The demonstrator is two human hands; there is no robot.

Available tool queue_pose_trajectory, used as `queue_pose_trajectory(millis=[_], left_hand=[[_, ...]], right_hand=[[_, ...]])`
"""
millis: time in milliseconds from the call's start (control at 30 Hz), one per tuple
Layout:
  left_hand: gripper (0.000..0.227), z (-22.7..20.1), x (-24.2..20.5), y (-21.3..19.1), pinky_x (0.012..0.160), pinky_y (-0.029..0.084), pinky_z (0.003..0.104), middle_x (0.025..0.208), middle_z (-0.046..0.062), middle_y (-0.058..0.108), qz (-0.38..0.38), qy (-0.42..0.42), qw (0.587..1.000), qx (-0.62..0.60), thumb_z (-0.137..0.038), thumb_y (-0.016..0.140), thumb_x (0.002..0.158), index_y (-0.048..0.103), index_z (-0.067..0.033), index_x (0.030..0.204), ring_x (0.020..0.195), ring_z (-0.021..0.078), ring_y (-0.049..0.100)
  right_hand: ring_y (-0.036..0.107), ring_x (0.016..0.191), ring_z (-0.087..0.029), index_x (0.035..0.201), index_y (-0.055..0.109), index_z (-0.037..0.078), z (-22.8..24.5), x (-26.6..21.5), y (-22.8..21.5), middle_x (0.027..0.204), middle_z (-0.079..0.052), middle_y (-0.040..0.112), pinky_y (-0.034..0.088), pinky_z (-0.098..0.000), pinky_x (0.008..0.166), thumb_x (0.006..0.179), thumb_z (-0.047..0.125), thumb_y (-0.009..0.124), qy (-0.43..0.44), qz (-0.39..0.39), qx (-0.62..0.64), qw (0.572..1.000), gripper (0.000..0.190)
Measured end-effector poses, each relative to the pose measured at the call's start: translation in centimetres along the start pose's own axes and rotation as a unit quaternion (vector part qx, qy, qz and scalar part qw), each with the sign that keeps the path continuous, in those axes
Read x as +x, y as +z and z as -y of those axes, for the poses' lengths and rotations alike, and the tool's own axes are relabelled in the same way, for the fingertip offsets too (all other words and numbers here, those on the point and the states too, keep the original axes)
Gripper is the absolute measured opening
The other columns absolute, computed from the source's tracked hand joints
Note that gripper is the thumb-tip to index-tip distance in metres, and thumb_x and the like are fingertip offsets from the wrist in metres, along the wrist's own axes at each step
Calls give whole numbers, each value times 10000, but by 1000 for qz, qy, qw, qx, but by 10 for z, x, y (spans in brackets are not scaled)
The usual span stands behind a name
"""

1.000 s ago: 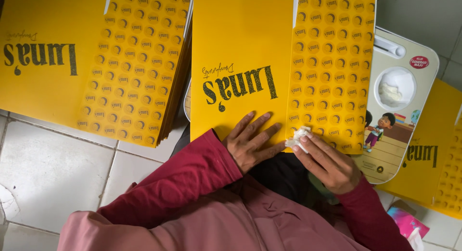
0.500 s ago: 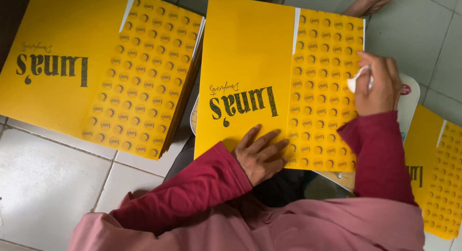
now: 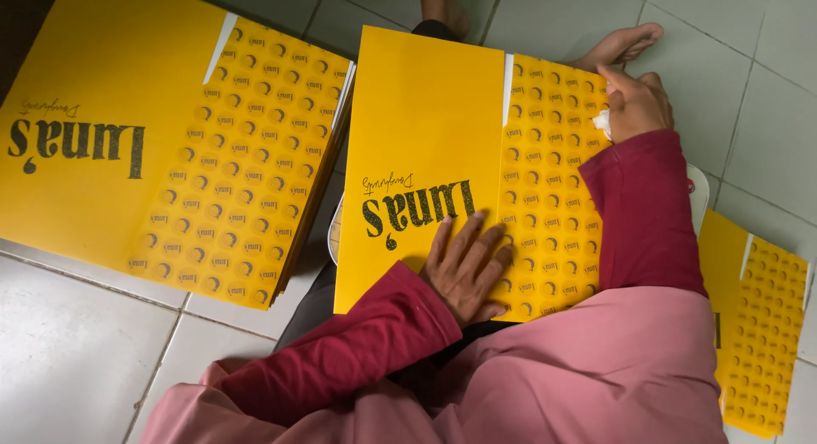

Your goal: Applying adhesive to the edges of yellow cardboard folders and wiping them with a cloth

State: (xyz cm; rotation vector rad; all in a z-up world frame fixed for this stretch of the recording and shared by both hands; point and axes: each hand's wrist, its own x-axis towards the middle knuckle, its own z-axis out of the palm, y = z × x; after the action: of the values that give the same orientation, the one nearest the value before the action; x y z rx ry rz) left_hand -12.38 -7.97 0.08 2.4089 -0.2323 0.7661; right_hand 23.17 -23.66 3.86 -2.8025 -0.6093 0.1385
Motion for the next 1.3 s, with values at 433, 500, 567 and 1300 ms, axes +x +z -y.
queue_pose_trajectory(millis=[433, 500, 567, 1300], left_hand=[[868, 3, 3, 1, 1144, 314, 719, 1512, 197, 513, 8, -7, 1000, 16, -662, 104, 986, 594, -47, 1352, 1420, 547, 425], [879, 7, 6, 4, 1085, 368, 701, 1434, 171, 561, -6, 3, 1000, 30, -717, 104, 934, 637, -94, 1249, 1337, 499, 512], [855, 11, 7, 3, 1123, 338, 698, 1464, 209, 533, 10, 3, 1000, 21, -751, 192, 894, 634, -118, 1261, 1374, 503, 482], [978, 3, 7, 6, 1206, 267, 677, 1571, 259, 409, -18, -25, 999, 22, -766, -34, 896, 652, -169, 1256, 1462, 544, 385]], right_hand=[[627, 1084, -336, 1439, 728, 28, -3, -12, -31, 1212, -206, 657, 514, -437, 972, 1052, 9, 728, -207, -99, -12, 973, 387], [694, 1029, -288, 1258, 703, 44, 18, -21, -39, 1152, -168, 741, 558, -428, 779, 1074, 81, 756, -104, -91, 95, 986, 196], [700, 984, -228, 1247, 611, 148, 37, -22, -45, 1158, -106, 733, 548, -377, 690, 1053, 215, 757, 34, -42, 147, 988, 252], [667, 732, -32, 966, 676, 162, -27, -5, 10, 896, 32, 746, 547, -243, 578, 1035, 249, 819, 148, -67, 275, 948, 181]])
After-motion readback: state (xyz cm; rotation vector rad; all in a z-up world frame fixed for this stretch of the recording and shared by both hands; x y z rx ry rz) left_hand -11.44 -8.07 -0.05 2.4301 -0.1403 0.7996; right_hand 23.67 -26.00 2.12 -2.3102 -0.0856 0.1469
